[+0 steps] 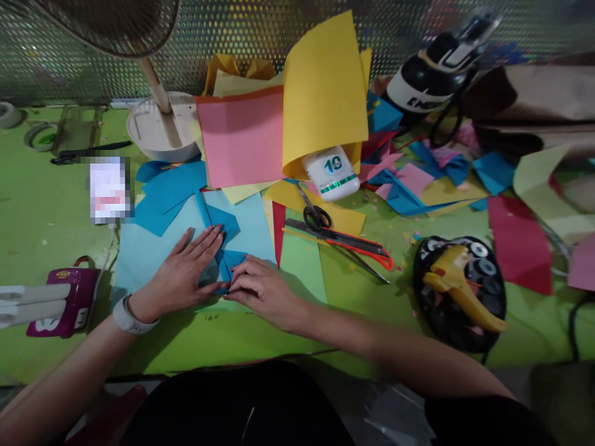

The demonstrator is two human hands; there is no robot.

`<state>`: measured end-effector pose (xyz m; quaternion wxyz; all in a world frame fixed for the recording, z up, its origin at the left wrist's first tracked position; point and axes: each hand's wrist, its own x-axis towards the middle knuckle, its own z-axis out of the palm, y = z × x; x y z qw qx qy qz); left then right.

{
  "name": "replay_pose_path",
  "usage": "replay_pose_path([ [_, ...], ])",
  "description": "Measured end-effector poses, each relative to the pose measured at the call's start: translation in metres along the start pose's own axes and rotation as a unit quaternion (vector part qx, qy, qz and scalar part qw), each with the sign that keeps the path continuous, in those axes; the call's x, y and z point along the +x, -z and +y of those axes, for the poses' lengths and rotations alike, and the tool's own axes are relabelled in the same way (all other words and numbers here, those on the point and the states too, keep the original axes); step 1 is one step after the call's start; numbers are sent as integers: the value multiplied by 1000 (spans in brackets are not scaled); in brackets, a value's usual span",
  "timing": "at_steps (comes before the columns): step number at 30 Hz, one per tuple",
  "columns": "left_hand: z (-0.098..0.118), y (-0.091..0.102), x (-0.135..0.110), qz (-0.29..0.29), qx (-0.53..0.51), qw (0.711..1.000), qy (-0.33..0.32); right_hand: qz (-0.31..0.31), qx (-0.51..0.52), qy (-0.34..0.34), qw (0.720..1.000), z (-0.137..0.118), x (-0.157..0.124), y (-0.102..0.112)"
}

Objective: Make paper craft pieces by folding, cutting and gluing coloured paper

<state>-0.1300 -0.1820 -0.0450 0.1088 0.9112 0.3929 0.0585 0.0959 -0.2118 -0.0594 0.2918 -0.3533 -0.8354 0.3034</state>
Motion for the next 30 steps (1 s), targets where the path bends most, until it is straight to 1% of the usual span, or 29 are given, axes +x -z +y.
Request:
replay_pose_path([
  [3, -1, -1, -1, -1, -4, 1000, -3, 17, -25, -41, 999, -5, 2, -3],
  [7, -1, -1, -1, 5, -18, 1000, 0, 45, -55, -69, 995, -10, 3, -9],
  [11, -1, 0, 0, 6, -29, 1000, -3, 76, -117, -67, 988, -16, 1, -12],
  [13, -1, 1, 0, 7, -31, 999, -3, 92, -130, -60, 985, -16, 1, -11],
  [16, -1, 0, 0, 5, -33, 999, 0, 101, -117, -64, 986, -14, 2, -10],
  [21, -1, -1, 1, 3, -31, 1000, 0, 96, -92, -107, 985, -8, 6, -12],
  [30, -3, 4, 0, -1, -29, 999, -19, 104, -107, -110, 983, -9, 9, -12],
])
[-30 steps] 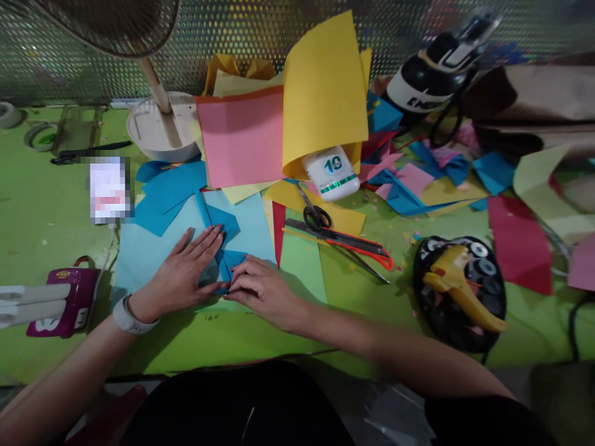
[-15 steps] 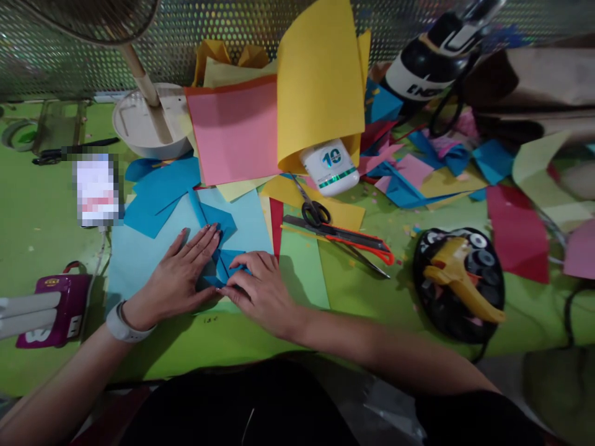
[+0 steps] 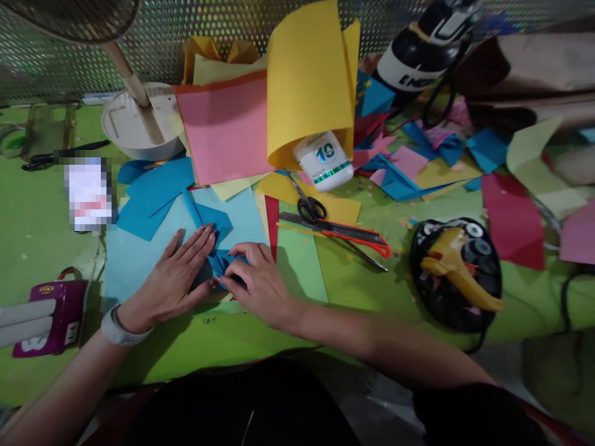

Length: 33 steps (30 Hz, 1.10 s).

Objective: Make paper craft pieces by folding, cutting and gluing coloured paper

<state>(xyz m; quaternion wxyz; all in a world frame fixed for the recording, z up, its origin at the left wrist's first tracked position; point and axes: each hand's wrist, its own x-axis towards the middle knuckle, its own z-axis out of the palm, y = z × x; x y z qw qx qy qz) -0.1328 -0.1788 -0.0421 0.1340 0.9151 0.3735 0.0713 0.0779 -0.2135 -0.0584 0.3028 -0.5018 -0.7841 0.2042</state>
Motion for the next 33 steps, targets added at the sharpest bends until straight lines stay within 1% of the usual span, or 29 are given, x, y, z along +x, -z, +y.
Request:
replay_pose_path([
  [6, -1, -2, 1, 14, -4, 1000, 10, 14, -40, 24, 999, 0, 0, -1],
  [11, 0, -4, 4, 22, 9, 999, 30, 34, -59, 17, 998, 0, -1, -1],
  [15, 1, -6, 5, 30, 19, 999, 34, 28, -46, 11, 999, 0, 0, -1],
  [28, 2, -6, 4, 28, 43, 998, 28, -2, -46, 2, 999, 1, 2, -2],
  [33, 3, -4, 3, 25, 49, 998, 26, 1, -45, 4, 999, 1, 3, -1],
])
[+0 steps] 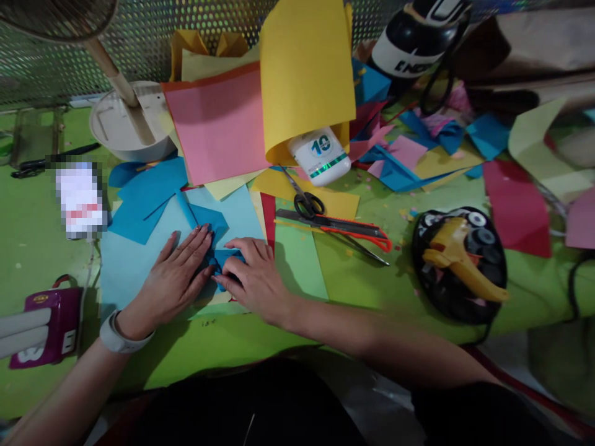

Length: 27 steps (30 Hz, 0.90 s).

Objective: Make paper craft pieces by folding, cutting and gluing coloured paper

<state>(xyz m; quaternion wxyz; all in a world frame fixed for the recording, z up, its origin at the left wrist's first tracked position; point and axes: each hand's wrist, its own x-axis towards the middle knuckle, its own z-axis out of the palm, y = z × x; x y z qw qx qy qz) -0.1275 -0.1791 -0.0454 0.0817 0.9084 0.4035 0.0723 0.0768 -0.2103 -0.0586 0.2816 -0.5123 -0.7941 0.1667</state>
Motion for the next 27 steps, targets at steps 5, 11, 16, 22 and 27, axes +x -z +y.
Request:
replay_pose_path([
  [5, 1, 0, 0, 3, 0, 1000, 1, 4, 2, 5, 1000, 0, 0, 0],
  [11, 1, -3, 1, 15, 1, 1000, 6, 4, -3, 5, 1000, 1, 1, -1],
  [16, 2, -6, 3, 29, -2, 999, 16, 1, -5, 11, 1000, 2, 1, 0],
  [22, 5, -5, 4, 36, -5, 999, 26, 1, -4, 14, 1000, 1, 2, 0],
  [27, 6, -5, 4, 34, -8, 999, 28, -5, -2, 10, 1000, 1, 2, 0],
])
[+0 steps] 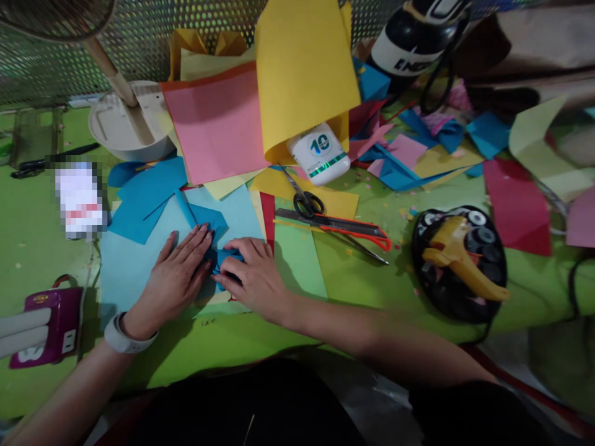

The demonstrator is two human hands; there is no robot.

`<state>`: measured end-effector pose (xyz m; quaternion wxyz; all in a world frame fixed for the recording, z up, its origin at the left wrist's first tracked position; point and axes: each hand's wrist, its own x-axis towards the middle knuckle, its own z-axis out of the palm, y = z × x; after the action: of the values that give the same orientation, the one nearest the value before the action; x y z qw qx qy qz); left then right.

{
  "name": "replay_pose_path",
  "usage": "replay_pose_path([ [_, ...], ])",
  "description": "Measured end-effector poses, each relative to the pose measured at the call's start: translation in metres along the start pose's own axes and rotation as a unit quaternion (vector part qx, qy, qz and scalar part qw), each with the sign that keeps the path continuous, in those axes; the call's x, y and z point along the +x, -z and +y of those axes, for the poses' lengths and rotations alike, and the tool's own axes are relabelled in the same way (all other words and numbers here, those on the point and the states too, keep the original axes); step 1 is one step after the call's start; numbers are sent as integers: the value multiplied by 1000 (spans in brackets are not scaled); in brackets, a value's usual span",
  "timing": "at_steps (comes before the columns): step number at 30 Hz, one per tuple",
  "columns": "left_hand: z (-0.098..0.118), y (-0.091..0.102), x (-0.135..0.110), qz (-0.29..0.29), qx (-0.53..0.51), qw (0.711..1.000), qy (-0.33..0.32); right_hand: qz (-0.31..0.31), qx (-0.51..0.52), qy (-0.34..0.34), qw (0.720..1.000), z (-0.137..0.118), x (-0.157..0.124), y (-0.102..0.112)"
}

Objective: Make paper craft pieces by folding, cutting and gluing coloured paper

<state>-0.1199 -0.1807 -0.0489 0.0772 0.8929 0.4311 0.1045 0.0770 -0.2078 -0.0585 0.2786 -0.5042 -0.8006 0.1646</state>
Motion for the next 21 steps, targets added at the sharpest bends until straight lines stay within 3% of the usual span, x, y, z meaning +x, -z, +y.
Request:
replay_pose_path([
  [21, 4, -3, 1, 20, -5, 1000, 17, -12, -5, -20, 1000, 1, 0, 1],
])
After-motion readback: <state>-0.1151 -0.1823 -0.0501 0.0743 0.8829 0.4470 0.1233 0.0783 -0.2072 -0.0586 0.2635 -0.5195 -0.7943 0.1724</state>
